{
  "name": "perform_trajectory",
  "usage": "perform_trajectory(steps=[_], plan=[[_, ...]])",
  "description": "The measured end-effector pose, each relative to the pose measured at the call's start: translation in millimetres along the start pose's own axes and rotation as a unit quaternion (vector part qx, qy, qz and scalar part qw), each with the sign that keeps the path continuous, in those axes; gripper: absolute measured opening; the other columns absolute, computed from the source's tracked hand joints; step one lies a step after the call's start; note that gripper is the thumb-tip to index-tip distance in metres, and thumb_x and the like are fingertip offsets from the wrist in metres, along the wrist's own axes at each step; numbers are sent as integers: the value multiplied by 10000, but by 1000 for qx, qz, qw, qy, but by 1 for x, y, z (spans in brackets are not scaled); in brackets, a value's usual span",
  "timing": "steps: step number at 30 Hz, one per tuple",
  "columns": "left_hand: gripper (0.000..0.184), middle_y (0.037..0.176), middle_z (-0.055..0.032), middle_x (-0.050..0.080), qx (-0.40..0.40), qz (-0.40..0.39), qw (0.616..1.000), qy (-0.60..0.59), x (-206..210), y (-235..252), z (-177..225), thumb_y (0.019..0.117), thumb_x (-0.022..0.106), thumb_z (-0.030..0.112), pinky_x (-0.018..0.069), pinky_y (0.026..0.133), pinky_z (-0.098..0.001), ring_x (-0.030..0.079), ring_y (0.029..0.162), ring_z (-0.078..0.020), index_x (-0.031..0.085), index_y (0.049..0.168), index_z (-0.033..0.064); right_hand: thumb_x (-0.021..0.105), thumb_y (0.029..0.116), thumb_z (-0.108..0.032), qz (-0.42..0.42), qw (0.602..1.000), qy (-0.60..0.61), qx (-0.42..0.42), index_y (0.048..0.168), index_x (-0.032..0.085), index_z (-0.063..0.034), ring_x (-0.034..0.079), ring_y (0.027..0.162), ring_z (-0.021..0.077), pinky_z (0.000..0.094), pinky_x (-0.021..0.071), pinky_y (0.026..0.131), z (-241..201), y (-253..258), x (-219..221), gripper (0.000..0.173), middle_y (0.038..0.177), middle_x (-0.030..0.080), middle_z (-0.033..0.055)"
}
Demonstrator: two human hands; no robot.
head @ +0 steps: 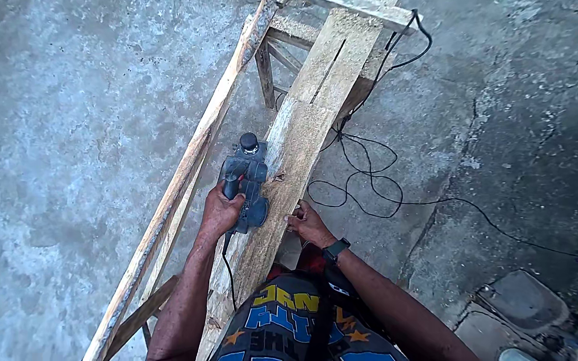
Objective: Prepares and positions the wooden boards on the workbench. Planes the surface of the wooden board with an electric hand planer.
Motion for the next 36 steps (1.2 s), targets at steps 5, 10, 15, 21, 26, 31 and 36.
perform_trajectory(steps=[5, 10, 15, 21, 26, 31, 36], plan=[[260, 685, -37, 642, -12, 1, 1000, 9, 32, 21, 21, 903, 678, 136, 571, 550, -323, 612, 520, -143, 639, 1150, 63, 772, 899, -112, -23, 1000, 4, 20, 1567, 217, -37, 741, 869, 216, 383, 659, 787, -4, 3, -4, 872, 1092, 675, 143], [284, 690, -40, 643, -14, 5, 1000, 17, 55, 43, 35, 902, 684, 138, 568, 556, -334, 613, 530, -146, 638, 1173, 65, 801, 852, -79, -84, 995, 43, 44, 1629, 31, -63, 751, 867, 246, 411, 666, 794, -7, 14, -13, 1094, 1082, 692, 165], [282, 702, -42, 654, -24, 6, 999, 31, 67, 61, 52, 905, 682, 141, 575, 560, -330, 627, 541, -149, 632, 1175, 75, 815, 841, -142, -96, 994, -5, 47, 1620, 42, -49, 750, 859, 195, 382, 663, 801, -10, 16, -18, 1102, 1094, 701, 122], [275, 695, -38, 646, -23, 17, 999, 39, 82, 85, 73, 900, 680, 151, 573, 550, -337, 627, 538, -148, 623, 1160, 80, 841, 804, -134, -118, 991, -15, 59, 1615, 5, -40, 745, 842, 190, 366, 654, 789, -16, 24, -22, 1168, 1087, 693, 136], [277, 721, -54, 647, -20, 19, 999, 47, 92, 106, 92, 923, 675, 152, 572, 534, -345, 620, 534, -160, 620, 1183, 77, 845, 799, -168, -121, 989, -55, 56, 1614, 27, -26, 737, 969, 158, 340, 626, 894, -21, 24, -23, 1164, 1198, 684, 129], [258, 697, -51, 634, -5, 20, 999, 50, 102, 129, 108, 929, 682, 149, 549, 492, -338, 596, 501, -158, 626, 1173, 85, 832, 812, -194, -129, 985, -89, 65, 1615, 18, -27, 730, 1009, 145, 337, 608, 933, -26, 25, -25, 1156, 1232, 677, 128], [266, 700, -60, 633, 14, 16, 999, 29, 108, 148, 120, 938, 665, 137, 540, 459, -328, 583, 475, -165, 619, 1195, 86, 826, 811, -266, -128, 980, -132, 70, 1614, 41, -12, 724, 1047, 178, 381, 594, 966, -24, 27, -26, 1151, 1247, 674, 142]])
Point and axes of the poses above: each hand's wrist, its own y-axis towards the middle knuckle, its own x-axis out of the palm, z = x × y, the point moved 1 cm from there along y, towards the middle knuckle
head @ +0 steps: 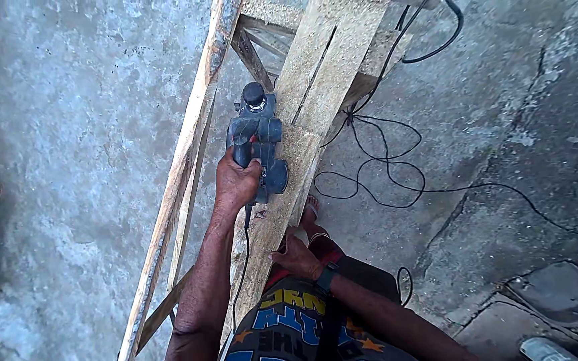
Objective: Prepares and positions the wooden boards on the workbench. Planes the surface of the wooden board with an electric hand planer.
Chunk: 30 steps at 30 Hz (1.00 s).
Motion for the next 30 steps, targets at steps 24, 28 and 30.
perform_trajectory(steps=[24, 28, 30], plan=[[207, 653, 4, 574, 63, 48, 994, -74, -66, 15, 41, 958, 618, 101, 545, 474, -288, 557, 473, -115, 593, 1163, 97, 762, 878, -344, -6, 999, 39, 13, 1637, 1, -76, 723, 826, 207, 423, 618, 809, 14, -2, 8, 1108, 1031, 699, 127], [231, 614, 5, 568, 51, 96, 991, -84, -117, -45, 16, 906, 621, 92, 562, 497, -308, 564, 472, -126, 622, 1137, 83, 769, 856, -470, -34, 998, 12, 51, 1502, 339, -27, 731, 840, 243, 450, 620, 827, 38, -8, 27, 893, 1083, 699, 158], [248, 603, 16, 575, 45, 119, 988, -87, -138, -74, -4, 894, 627, 87, 571, 508, -312, 575, 474, -125, 629, 1142, 83, 734, 908, -479, -105, 992, -3, 69, 1398, 466, 13, 742, 903, 276, 460, 623, 876, 46, -12, 37, 745, 1143, 687, 195]])
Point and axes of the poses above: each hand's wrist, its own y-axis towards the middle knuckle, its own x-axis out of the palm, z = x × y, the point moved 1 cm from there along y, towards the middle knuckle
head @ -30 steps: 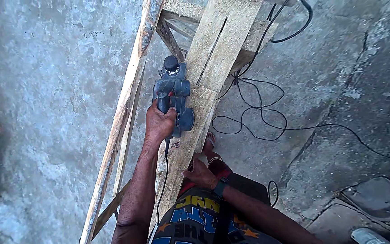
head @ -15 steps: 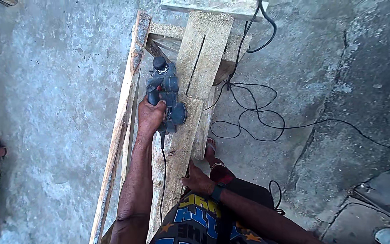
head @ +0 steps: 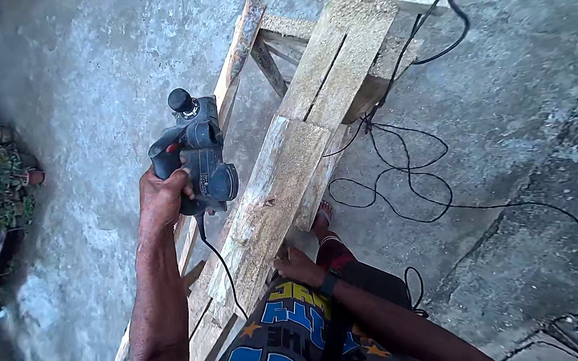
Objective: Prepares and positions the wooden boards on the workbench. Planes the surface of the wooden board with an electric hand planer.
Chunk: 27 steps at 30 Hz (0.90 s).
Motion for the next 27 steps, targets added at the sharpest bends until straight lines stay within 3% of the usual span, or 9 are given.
perform_trajectory(steps=[2, 4, 9, 16, 18, 20, 24, 27], plan=[[244, 610, 34, 579, -12, 21, 1000, 20, -28, -30, -15, 896, 627, 94, 574, 511, -303, 580, 477, -113, 623, 1139, 108, 656, 988, -440, -43, 999, -2, -1, 1304, 554, 33, 745, 923, 279, 455, 620, 887, 5, -5, 15, 578, 1105, 706, 198], [253, 636, 33, 587, -20, 41, 998, 37, -55, -58, -30, 902, 636, 90, 571, 503, -296, 582, 485, -112, 623, 1153, 115, 602, 1040, -367, -30, 998, 46, -16, 1278, 557, 33, 750, 936, 267, 433, 634, 869, 6, -7, 28, 467, 1101, 706, 188], [288, 646, 37, 605, -14, 69, 996, 52, -125, -127, -78, 897, 652, 87, 566, 488, -279, 589, 482, -105, 620, 1181, 122, 548, 1074, -292, 111, 982, 138, -65, 1221, 578, 20, 764, 830, 251, 415, 667, 761, 7, -20, 57, 346, 1021, 724, 166], [289, 631, 18, 609, -31, 72, 996, 45, -200, -216, -153, 858, 666, 124, 551, 480, -293, 584, 471, -117, 646, 1145, 108, 465, 1106, -314, 321, 929, 154, -102, 1238, 563, 26, 722, 705, 249, 416, 639, 649, 8, -17, 102, 378, 976, 689, 186], [275, 633, 15, 614, -50, 62, 995, 53, -209, -233, -170, 863, 666, 138, 552, 496, -293, 589, 483, -114, 644, 1135, 103, 473, 1094, -363, 403, 901, 112, -116, 1223, 579, 10, 709, 833, 245, 438, 615, 754, 11, -3, 112, 409, 1016, 679, 179], [291, 640, -12, 623, -80, 56, 993, 59, -217, -253, -189, 869, 673, 163, 554, 498, -318, 597, 488, -138, 653, 1151, 95, 463, 1073, -410, 454, 876, 85, -142, 1299, 560, -4, 640, 1109, 277, 489, 509, 1006, 23, 14, 126, 475, 1164, 651, 193], [369, 679, -30, 638, -91, 40, 994, 42, -215, -276, -215, 834, 663, 203, 555, 469, -353, 603, 486, -166, 648, 1173, 58, 498, 1072, -375, 542, 804, 176, -169, 1292, 565, 15, 669, 1025, 259, 460, 556, 938, 17, 25, 152, 453, 1100, 669, 190], [401, 657, -26, 631, -90, 38, 995, 31, -206, -283, -223, 804, 669, 240, 548, 451, -361, 597, 465, -166, 654, 1164, 64, 487, 1088, -324, 579, 763, 221, -182, 1283, 568, 49, 653, 1016, 263, 441, 535, 938, -4, 26, 142, 428, 1105, 660, 210]])
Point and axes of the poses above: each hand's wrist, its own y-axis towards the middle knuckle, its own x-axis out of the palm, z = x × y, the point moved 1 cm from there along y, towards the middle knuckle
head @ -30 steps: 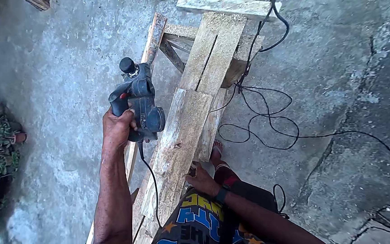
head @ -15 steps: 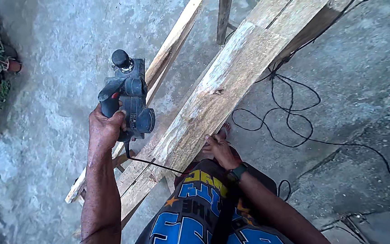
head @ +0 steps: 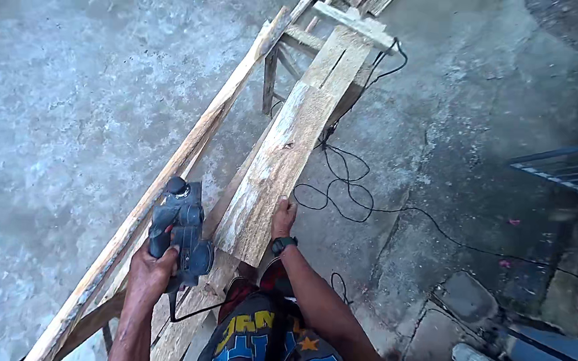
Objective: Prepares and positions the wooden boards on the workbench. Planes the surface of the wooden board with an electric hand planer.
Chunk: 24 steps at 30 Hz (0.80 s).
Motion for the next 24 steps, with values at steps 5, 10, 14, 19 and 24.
perform_trajectory(steps=[5, 10, 14, 19, 24], plan=[[387, 635, -19, 619, 5, -14, 1000, -19, 4, -2, -3, 789, 667, 205, 528, 426, -332, 578, 443, -159, 648, 1149, 64, 467, 1098, -285, 20, 999, -25, 0, 1243, 604, 31, 648, 1074, 285, 454, 510, 984, -33, 34, 5, 374, 1128, 668, 209], [340, 601, -4, 598, 22, -21, 999, -25, 15, 10, 9, 805, 661, 190, 531, 424, -314, 576, 433, -144, 646, 1122, 68, 440, 1103, -361, 41, 995, -88, -10, 1253, 628, -3, 629, 1154, 340, 498, 477, 1031, -58, 84, 16, 431, 1185, 667, 218], [335, 679, 3, 645, 23, -28, 999, -2, 23, 14, 17, 841, 650, 180, 559, 469, -306, 610, 485, -129, 640, 1152, 59, 463, 1076, -399, 66, 992, -105, -35, 1264, 631, 4, 605, 1220, 344, 477, 464, 1074, -67, 113, 28, 476, 1254, 644, 227], [320, 680, 16, 638, 37, -50, 998, -9, 42, 23, 16, 838, 651, 151, 550, 472, -297, 599, 486, -116, 645, 1142, 53, 509, 1056, -236, 137, 989, -59, -4, 1238, 665, -27, 578, 1248, 306, 403, 466, 1055, -103, 163, 32, 318, 1295, 625, 196], [340, 761, 11, 673, 22, -66, 998, 8, 68, 20, 19, 834, 652, 161, 571, 502, -290, 621, 523, -102, 646, 1157, 56, 421, 1074, -275, 127, 979, -73, -140, 1415, 549, -10, 485, 1373, 303, 363, 383, 1164, -103, 183, 40, 450, 1448, 520, 218]])
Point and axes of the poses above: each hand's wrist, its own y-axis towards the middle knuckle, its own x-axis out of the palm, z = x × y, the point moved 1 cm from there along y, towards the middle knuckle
